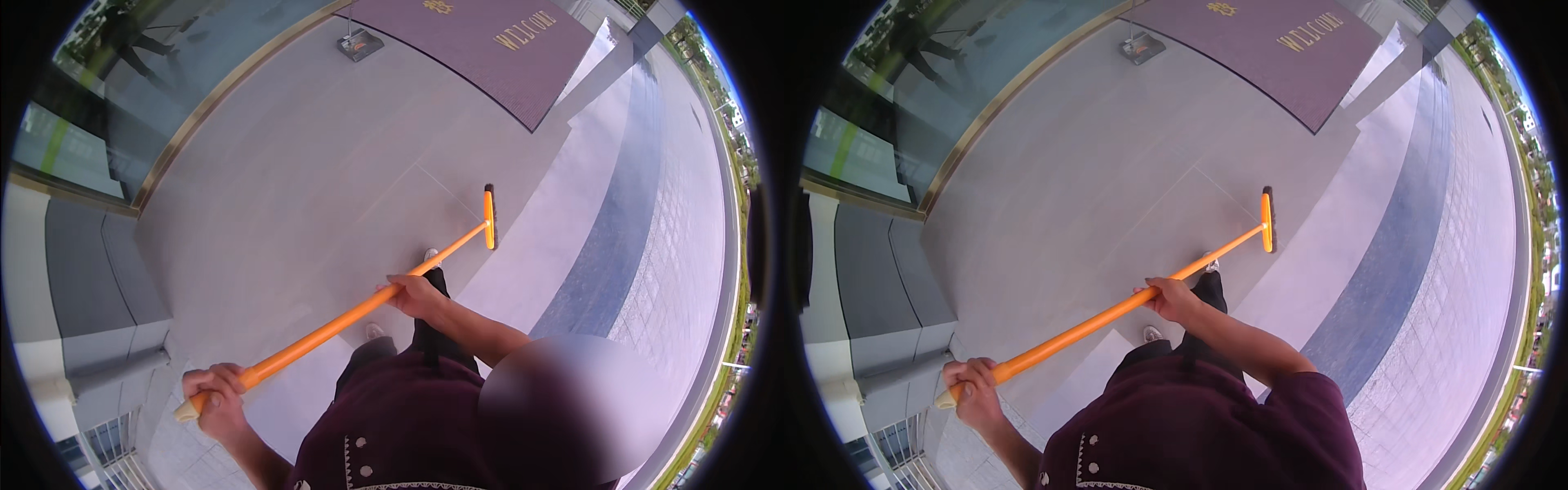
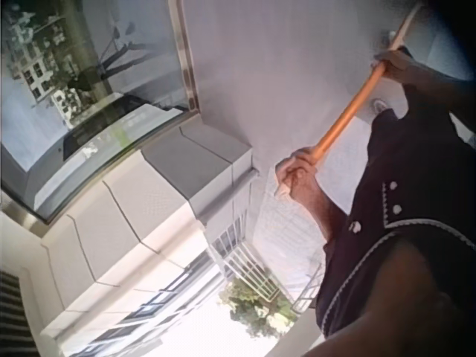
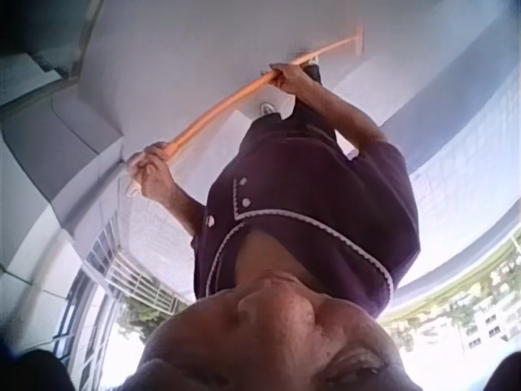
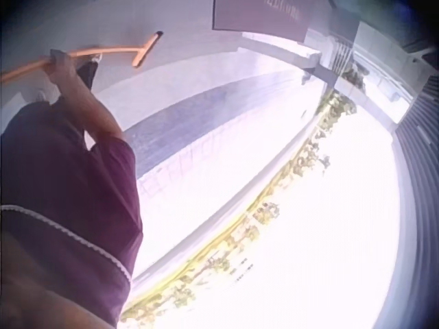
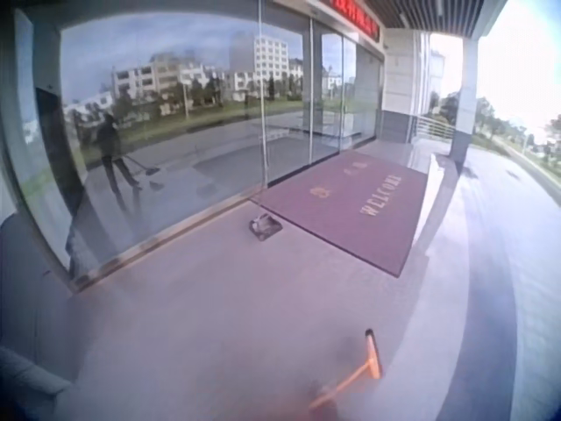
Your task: The person sweeps a tiled outdoor entrance area using a broom and dustpan. They gather debris into a pile and sweep it into the dustpan, then walk along a curved walkway to continue sweeping near a railing.
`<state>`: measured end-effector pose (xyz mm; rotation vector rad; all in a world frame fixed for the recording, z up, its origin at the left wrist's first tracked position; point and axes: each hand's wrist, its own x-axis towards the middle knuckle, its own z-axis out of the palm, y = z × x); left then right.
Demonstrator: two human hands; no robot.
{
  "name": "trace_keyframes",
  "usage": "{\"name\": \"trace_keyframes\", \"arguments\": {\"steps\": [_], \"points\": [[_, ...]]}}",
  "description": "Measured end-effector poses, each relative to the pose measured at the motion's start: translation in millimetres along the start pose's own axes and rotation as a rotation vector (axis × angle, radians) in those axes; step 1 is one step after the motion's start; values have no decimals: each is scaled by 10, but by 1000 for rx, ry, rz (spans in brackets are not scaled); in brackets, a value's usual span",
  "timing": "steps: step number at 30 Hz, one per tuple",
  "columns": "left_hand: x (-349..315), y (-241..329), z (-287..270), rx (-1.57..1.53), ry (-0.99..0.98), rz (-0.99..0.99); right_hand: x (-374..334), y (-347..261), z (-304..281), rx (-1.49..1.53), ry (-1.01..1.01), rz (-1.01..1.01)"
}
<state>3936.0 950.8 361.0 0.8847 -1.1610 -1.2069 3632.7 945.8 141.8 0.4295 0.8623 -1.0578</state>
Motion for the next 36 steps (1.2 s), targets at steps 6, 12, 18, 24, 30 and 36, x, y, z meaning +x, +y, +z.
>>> {"name": "trace_keyframes", "arguments": {"steps": [6,12,18,24,30,36], "points": [[522,-1584,1849,-59,-391,-580,462,-2026,-1888,153,441,-239],[1326,-1561,2799,44,-450,-376,933,-2882,-1574,97,330,-152],[2062,-175,2586,554,-150,118,1125,-2425,865,-55,-113,190],[2346,515,3066,850,-560,528,1341,-1785,2186,-86,-375,540],[2696,820,2639,417,-560,816,767,-2139,2589,-53,-385,468],[3497,-287,2153,146,-244,354,1046,-3284,1914,26,-149,21]]}}
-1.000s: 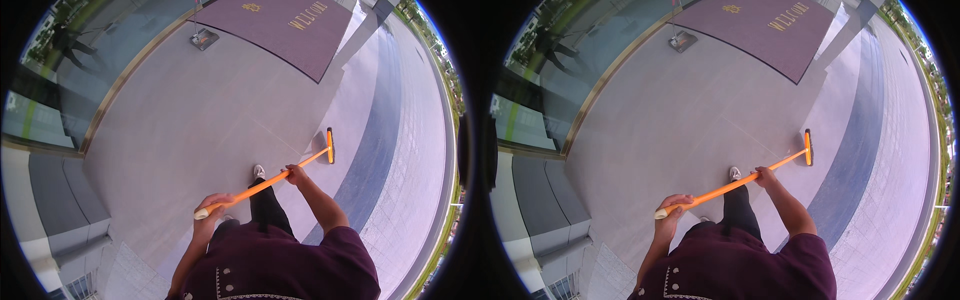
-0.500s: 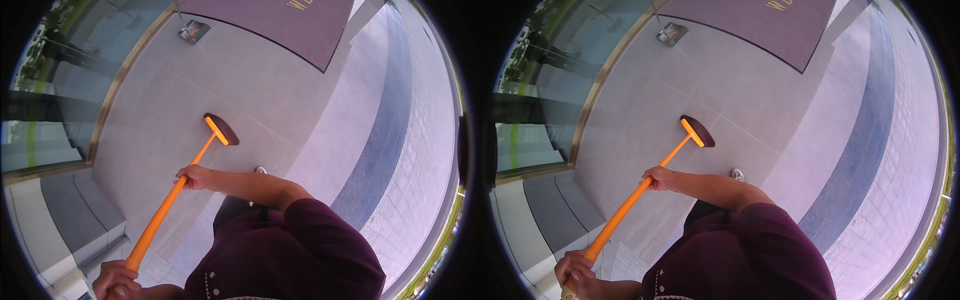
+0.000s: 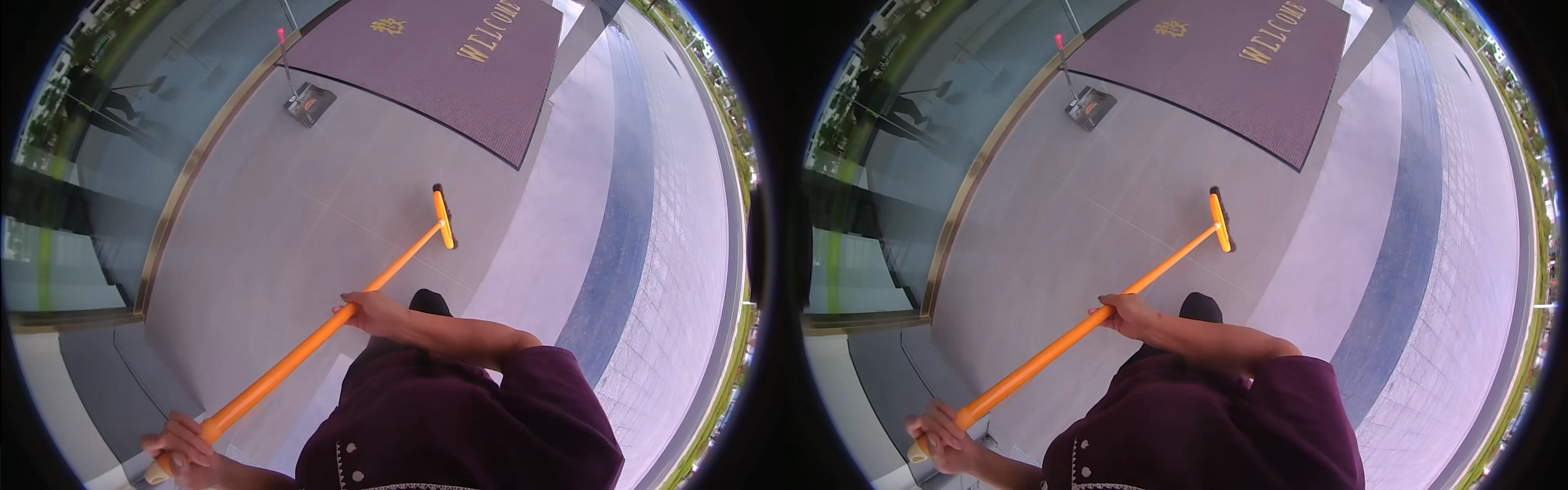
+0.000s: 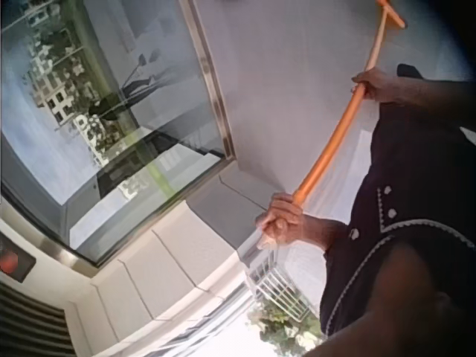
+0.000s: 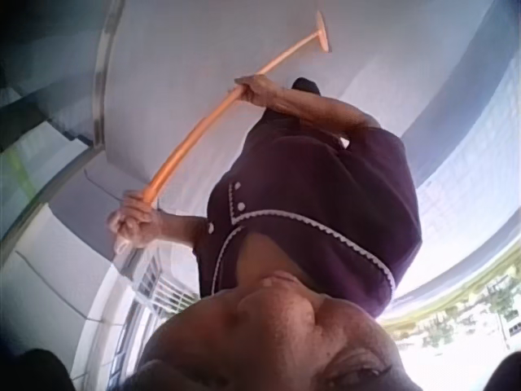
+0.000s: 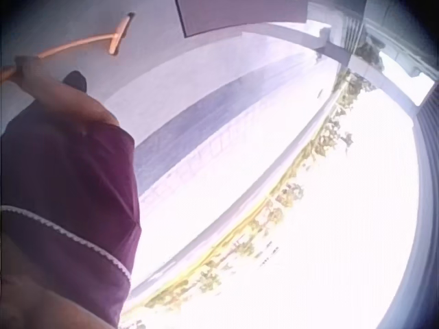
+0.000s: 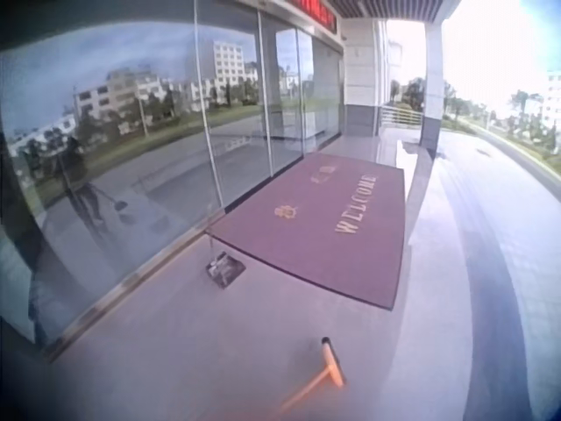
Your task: The person sweeps a tiled outdoor entrance area using a broom and dustpan. They gather debris into a pile and sweep it into the dustpan, then walk along a curved walkway to continue sweeping near a railing.
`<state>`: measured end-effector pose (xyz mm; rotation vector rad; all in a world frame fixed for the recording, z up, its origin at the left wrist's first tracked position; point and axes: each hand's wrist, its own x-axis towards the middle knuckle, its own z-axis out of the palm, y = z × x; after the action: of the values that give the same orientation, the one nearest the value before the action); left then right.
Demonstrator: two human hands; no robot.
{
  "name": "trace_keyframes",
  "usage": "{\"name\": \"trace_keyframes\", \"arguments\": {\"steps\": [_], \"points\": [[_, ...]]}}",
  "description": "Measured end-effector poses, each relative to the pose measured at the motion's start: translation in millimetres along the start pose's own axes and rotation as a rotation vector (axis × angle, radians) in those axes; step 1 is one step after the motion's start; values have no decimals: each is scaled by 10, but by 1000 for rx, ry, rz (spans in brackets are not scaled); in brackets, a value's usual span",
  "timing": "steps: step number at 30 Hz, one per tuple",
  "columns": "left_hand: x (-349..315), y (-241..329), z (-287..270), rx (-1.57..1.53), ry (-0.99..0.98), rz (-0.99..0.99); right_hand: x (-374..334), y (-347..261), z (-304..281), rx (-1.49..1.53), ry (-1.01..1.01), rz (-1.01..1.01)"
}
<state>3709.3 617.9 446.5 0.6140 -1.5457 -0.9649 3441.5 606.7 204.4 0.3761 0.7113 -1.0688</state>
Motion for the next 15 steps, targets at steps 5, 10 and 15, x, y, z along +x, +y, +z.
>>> {"name": "trace_keyframes", "arguments": {"steps": [5,10,15], "points": [[149,-1737,1170,-292,-115,-631,496,-1347,-1800,49,439,-294],[537,-2509,2387,-297,-248,-839,626,-2518,-2593,-26,704,-321],[1351,-2780,2819,-242,-102,-823,1146,-3488,-1981,-133,637,-272]]}}
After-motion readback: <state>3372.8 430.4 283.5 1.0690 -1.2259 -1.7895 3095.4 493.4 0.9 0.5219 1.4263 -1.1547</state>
